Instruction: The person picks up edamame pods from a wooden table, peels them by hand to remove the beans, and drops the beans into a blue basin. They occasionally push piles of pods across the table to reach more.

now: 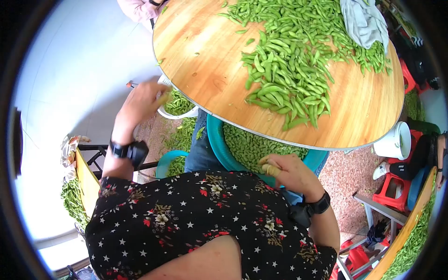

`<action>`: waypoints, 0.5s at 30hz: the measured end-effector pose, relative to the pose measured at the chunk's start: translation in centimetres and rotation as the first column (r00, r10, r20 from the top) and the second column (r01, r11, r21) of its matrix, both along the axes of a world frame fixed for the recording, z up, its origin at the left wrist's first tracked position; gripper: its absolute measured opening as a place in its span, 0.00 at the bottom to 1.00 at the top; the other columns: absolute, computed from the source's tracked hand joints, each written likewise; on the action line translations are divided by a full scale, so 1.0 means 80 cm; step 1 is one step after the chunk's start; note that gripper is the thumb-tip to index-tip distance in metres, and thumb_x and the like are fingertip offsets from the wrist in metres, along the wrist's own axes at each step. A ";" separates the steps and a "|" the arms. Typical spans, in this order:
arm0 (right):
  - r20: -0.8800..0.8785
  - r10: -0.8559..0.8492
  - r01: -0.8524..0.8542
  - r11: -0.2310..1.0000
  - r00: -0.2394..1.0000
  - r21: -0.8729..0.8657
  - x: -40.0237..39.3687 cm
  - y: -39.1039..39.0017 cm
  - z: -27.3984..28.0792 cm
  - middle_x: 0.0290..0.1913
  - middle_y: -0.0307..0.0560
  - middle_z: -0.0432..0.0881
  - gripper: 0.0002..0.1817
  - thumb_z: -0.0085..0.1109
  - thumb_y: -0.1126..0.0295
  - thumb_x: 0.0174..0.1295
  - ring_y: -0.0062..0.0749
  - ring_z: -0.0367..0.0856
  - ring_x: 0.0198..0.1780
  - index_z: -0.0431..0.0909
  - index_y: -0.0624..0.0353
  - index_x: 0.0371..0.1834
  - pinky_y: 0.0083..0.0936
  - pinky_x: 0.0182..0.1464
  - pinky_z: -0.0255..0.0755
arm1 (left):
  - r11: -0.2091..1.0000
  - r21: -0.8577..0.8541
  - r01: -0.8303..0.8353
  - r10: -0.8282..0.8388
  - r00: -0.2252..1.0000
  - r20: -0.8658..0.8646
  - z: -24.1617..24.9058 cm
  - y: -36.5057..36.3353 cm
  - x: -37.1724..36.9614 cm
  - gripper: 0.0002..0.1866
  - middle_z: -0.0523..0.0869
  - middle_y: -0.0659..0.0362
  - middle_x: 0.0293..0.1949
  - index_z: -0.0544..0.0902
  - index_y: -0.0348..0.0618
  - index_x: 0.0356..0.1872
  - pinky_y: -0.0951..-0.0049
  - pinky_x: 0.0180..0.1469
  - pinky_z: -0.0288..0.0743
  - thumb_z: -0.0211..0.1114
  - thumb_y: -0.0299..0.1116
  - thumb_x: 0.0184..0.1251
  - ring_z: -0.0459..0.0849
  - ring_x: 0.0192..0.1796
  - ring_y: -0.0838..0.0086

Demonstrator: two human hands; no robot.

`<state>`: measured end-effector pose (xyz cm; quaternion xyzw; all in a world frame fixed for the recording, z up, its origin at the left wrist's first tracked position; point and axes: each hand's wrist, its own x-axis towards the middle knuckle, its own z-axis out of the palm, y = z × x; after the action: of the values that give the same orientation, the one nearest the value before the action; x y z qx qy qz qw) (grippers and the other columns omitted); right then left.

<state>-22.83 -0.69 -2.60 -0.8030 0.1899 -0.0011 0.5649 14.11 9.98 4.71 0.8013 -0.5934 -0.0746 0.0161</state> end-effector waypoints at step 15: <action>-0.183 -0.270 0.318 0.887 0.945 0.335 -0.014 0.000 0.002 0.25 0.35 0.73 0.17 0.47 0.68 0.70 0.15 0.67 0.19 0.75 0.62 0.57 0.16 0.23 0.63 | 0.710 -0.426 0.562 -0.693 0.665 -0.279 -0.064 -0.080 -0.084 0.06 0.78 0.54 0.28 0.79 0.43 0.33 0.63 0.37 0.75 0.66 0.25 0.54 0.80 0.34 0.58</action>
<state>-23.95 -0.72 -2.41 -0.6460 0.3434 0.0009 0.6817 7.40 3.61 -0.37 0.4952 -0.8212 -0.1535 0.2387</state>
